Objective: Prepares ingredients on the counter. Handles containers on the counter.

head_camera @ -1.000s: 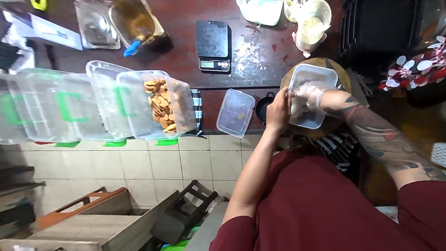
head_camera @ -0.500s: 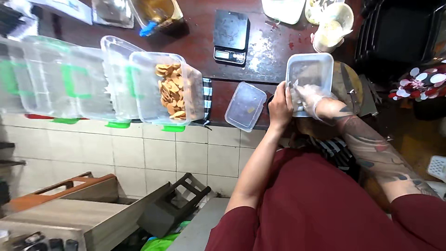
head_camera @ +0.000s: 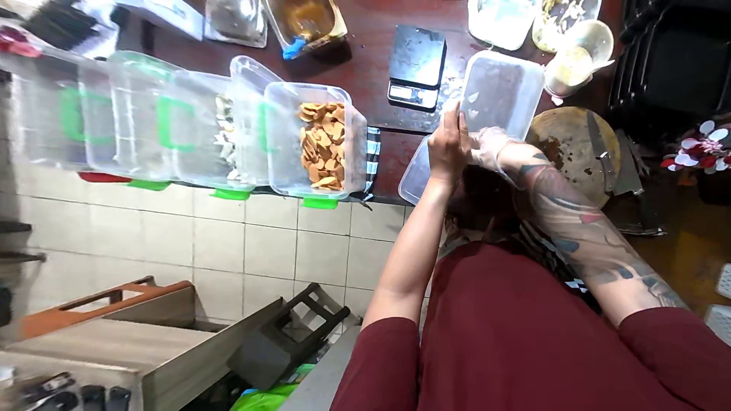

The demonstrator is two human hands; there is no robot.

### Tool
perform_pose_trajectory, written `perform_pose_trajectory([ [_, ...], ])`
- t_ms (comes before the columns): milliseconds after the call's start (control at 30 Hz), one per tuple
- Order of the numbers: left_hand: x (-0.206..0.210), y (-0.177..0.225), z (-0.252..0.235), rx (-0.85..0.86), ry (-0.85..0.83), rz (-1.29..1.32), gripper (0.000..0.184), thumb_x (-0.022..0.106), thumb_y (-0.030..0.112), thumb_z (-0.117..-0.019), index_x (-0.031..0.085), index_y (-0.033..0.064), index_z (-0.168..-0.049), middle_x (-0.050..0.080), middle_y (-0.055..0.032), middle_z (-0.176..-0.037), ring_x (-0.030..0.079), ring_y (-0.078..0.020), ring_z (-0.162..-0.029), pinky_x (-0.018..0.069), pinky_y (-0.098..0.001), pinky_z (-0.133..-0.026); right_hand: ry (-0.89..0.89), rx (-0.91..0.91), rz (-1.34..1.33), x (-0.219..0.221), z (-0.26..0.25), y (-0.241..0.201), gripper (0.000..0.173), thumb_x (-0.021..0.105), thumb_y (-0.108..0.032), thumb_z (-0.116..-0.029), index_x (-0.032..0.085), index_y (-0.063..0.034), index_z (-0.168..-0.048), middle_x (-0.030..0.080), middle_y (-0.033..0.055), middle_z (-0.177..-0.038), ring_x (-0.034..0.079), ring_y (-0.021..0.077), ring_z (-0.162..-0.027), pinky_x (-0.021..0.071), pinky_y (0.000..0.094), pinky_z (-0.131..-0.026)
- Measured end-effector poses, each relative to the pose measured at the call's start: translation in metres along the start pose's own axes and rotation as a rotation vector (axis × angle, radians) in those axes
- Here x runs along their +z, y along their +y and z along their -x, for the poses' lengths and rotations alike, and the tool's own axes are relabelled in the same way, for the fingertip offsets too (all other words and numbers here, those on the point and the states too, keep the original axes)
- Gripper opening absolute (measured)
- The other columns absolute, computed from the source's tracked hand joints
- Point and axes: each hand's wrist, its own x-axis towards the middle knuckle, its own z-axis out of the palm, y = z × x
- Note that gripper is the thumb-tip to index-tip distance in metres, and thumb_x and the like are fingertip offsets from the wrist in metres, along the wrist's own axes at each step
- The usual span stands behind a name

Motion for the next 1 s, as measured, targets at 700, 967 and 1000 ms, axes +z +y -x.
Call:
perform_pose_trajectory([
  [700,0.043,-0.034,0.012,0.015,0.087,0.038,0.031,0.051,0.012,-0.105,0.065,-0.0027,-0.127,0.073,-0.0131,-0.092,0.069,-0.0203,-0.067,0.0575,-0.0346,-0.061,0.62,-0.497,-0.075,0.105,0.041,0.05,0.023,0.061,-0.009,-0.0995,0.075,-0.0054,-0.117,0.07,0.0169,-0.124,0.065,0.028,-0.119,0.0511,0.0394,-0.106],
  [967,0.03,-0.034,0.004,-0.066,0.024,0.142,0.034,0.048,0.015,-0.107,0.061,-0.0021,-0.133,0.071,-0.0115,-0.091,0.069,-0.0183,-0.073,0.0586,-0.0345,-0.067,0.302,-0.305,0.122,0.088,0.067,0.055,0.04,0.055,0.002,-0.0972,0.07,-0.012,-0.132,0.067,0.0154,-0.135,0.062,0.0332,-0.128,0.0481,0.0489,-0.11],
  [1000,0.029,-0.034,0.003,-0.067,0.016,0.152,0.034,0.048,0.015,-0.1069,0.061,-0.0023,-0.133,0.071,-0.0114,-0.091,0.069,-0.0183,-0.073,0.0585,-0.0346,-0.067,0.361,-0.321,0.102,0.084,0.071,0.053,0.036,0.055,0.0,-0.0984,0.072,-0.0105,-0.128,0.07,0.016,-0.129,0.066,0.0334,-0.121,0.051,0.0483,-0.106],
])
